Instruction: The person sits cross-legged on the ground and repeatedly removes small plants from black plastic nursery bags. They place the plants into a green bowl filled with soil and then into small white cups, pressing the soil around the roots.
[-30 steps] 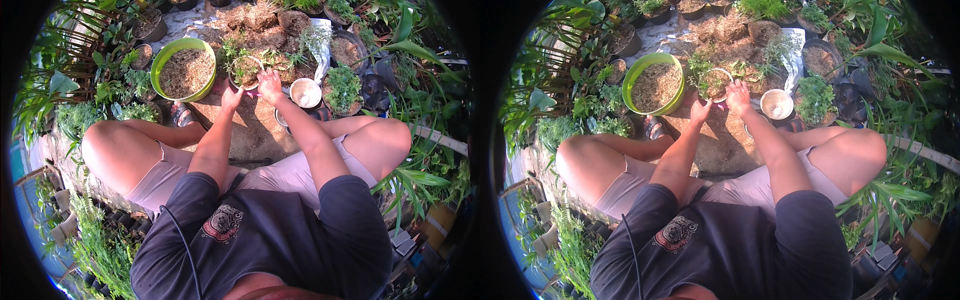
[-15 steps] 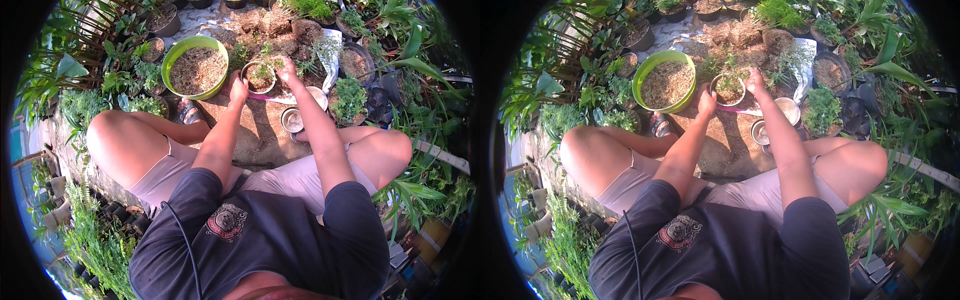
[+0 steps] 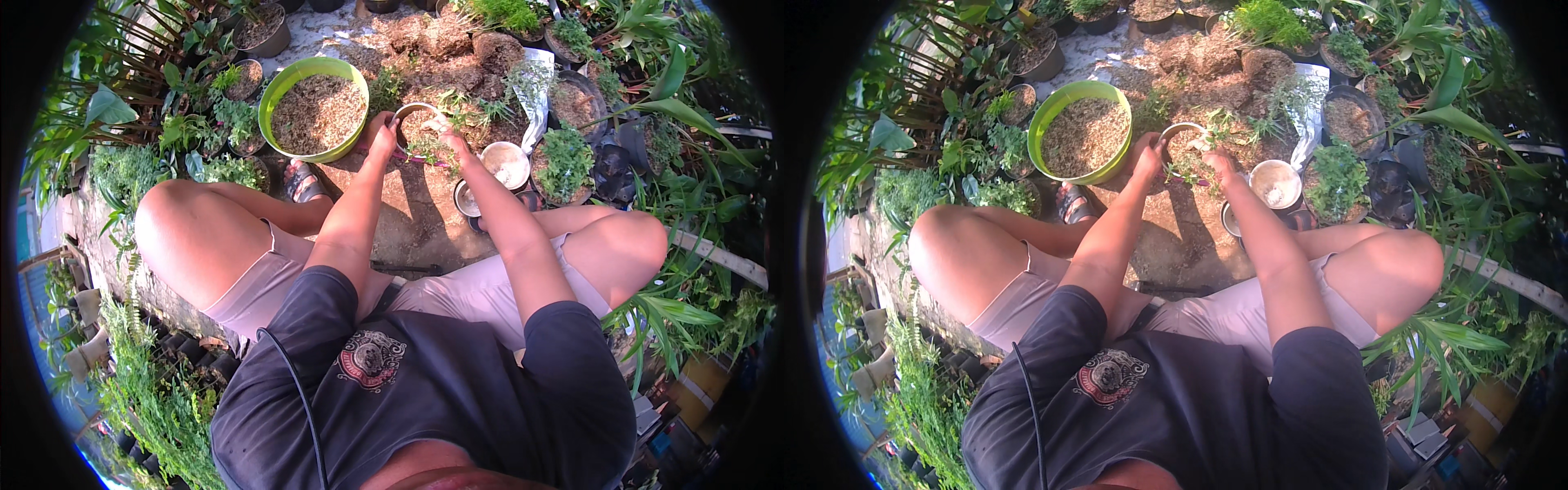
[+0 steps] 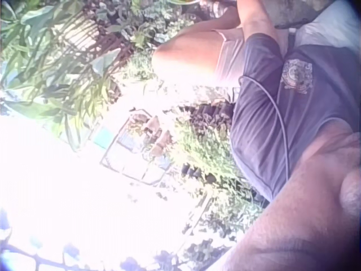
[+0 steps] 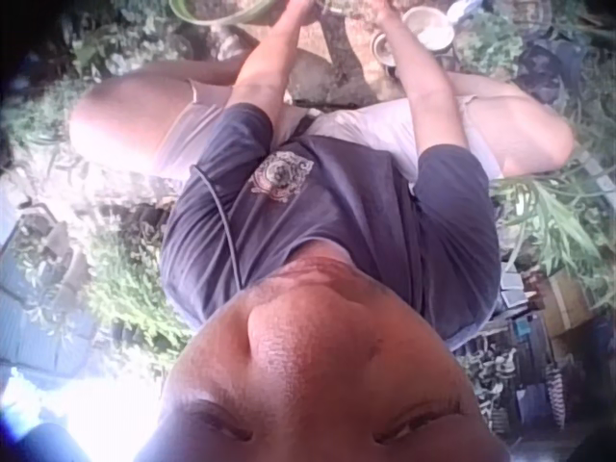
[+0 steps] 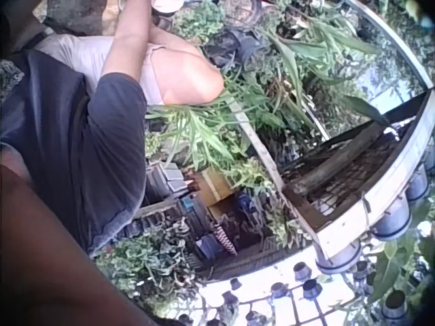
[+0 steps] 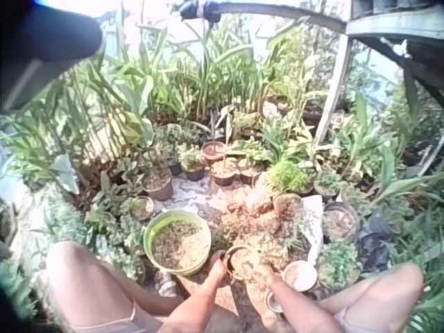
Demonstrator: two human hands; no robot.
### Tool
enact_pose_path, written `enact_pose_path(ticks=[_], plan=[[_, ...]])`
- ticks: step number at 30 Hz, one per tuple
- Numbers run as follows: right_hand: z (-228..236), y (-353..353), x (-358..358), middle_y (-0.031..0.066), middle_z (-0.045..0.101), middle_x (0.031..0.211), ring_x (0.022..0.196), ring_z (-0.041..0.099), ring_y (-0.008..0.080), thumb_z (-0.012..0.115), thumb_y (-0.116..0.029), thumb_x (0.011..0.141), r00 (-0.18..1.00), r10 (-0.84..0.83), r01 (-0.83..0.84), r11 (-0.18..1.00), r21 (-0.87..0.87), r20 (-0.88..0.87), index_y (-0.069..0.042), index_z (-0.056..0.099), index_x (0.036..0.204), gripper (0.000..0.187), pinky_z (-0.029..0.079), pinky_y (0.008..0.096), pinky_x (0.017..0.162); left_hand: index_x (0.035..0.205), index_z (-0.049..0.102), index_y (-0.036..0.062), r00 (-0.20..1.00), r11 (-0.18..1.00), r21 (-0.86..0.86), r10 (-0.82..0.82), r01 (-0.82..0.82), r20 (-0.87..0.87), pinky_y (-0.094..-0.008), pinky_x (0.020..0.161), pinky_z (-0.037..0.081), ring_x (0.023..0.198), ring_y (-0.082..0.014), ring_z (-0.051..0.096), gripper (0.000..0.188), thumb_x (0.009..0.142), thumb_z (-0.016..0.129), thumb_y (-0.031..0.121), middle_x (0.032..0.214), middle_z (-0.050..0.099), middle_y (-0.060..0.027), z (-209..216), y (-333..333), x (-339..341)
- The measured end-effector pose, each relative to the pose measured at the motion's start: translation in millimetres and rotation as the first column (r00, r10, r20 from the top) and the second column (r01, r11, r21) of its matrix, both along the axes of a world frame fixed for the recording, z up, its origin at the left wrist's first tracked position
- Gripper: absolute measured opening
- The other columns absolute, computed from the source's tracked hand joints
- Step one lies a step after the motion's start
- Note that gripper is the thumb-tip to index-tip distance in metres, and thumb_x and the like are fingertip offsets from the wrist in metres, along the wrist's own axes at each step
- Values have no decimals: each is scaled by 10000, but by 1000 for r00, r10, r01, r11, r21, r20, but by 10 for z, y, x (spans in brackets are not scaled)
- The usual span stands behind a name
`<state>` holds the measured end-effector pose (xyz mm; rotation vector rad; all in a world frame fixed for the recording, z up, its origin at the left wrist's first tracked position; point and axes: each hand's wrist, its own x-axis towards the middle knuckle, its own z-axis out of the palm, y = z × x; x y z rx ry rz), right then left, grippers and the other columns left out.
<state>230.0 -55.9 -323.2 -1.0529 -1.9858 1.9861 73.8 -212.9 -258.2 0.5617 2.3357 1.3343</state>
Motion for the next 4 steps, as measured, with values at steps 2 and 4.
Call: enact_pose_path(ticks=[2, 4], plan=[[-220, 87, 36, 118, 643, 1043, 929, 610, 211, 701, -235, 798, 996, 52, -57, 995, -76, -69, -53, 693, 1004, 275, 484, 324, 827, 1022, 648, -3, 1000, 1000, 17, 3, -3, -8, -379, 745, 514, 826, -304, 679, 178, 905, 639, 131, 911, 699, -173, -14, 12, 15], [-405, 73, 62, 110, 650, 1008, 922, 611, 206, 692, -242, 812, 995, -83, 72, 981, -183, -53, -60, 690, 1014, 272, 485, 310, 824, 1021, 648, 0, 1000, 1000, 22, -9, 9, -19, -383, 754, 519, 828, -310, 679, 187, 901, 647, 144, 923, 698, -176, -61, 6, -12]])
